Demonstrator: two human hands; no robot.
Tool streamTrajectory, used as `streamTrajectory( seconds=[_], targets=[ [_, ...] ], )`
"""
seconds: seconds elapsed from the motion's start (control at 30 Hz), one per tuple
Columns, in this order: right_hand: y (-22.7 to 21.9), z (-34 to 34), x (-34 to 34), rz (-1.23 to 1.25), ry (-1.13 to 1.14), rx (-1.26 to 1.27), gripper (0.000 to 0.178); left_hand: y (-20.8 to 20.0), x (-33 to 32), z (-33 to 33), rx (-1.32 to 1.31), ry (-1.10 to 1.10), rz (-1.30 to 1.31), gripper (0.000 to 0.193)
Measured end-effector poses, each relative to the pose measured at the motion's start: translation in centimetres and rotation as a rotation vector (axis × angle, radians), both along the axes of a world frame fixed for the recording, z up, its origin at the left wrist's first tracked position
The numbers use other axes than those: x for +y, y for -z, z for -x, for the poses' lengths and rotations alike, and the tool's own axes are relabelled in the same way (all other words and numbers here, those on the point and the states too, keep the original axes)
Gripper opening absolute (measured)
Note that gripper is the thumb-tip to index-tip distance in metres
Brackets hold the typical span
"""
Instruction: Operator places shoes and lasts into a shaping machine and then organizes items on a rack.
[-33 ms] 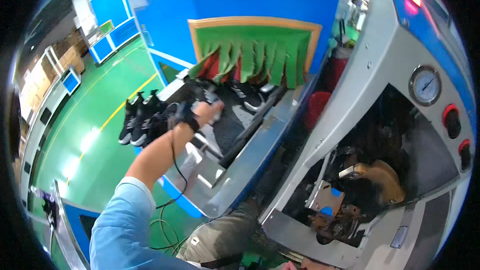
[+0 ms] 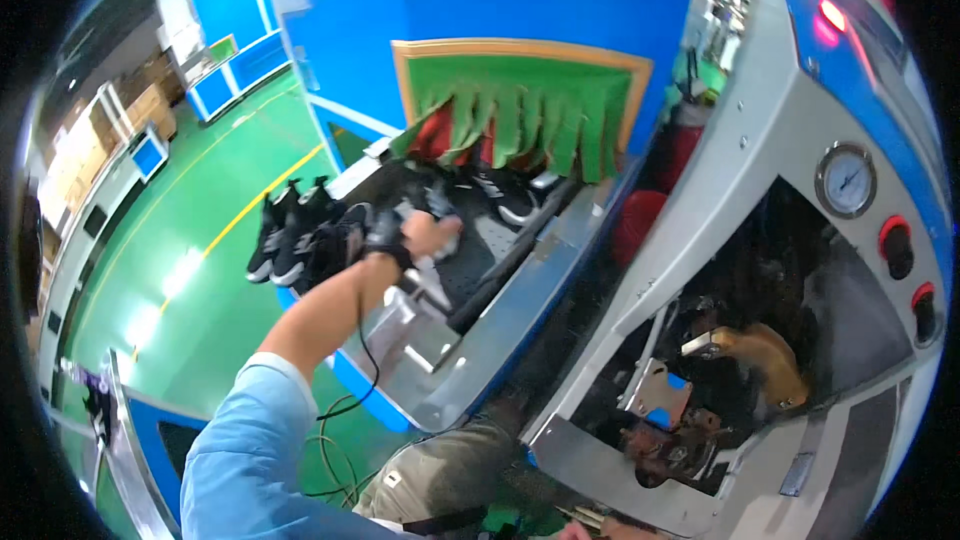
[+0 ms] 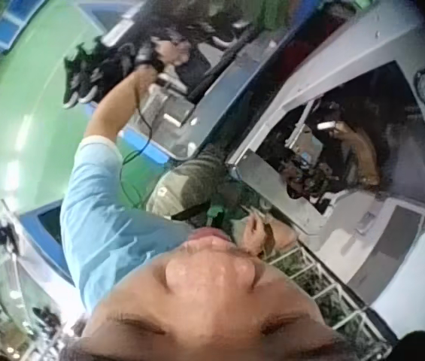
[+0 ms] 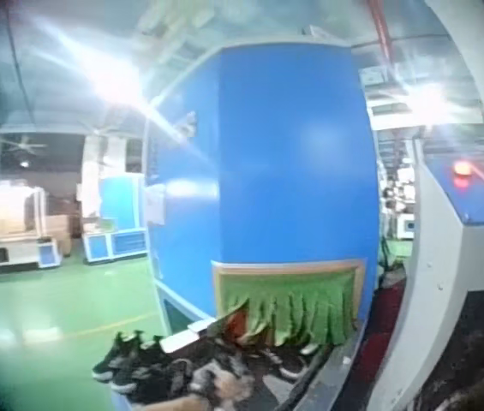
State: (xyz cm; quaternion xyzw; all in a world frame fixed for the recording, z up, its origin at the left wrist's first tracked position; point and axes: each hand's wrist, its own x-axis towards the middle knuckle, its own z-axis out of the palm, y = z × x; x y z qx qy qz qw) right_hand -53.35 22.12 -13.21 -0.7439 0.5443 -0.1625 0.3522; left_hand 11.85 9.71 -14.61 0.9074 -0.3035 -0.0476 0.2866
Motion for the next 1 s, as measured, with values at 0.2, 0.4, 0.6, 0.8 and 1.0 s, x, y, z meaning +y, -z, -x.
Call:
streamTrajectory(
  seconds=[0.2,0.4,0.6,0.8,1.0],
  targets=[
    [-4.8,-2.8,3.8,-0.05,-0.196,-0.029,0.038,-1.2,3.9,6.2,0.005,0.213,-0.061,0.075],
    [0.8,5.6,6.8,0.043,-0.139,0.198,0.039,-4.9,9.2,10.2,-0.328,0.212,0.136,0.025],
    [1.5,5.5,7.7,0.061,0.106,0.013,0.036,-10.5,21.6,10.2,-0.47,0.141,0.153,0.022],
    [4.0,4.7,6.9,0.234,-0.129,0.157,0.026,-9.3,20.5,11.0,-0.333,0.273,0.187,0.025],
    [3.2,4.3,6.1,0.334,-0.209,0.076,0.022,-6.4,9.4,8.4,-0.048,0.119,0.14,0.051]
  ],
)
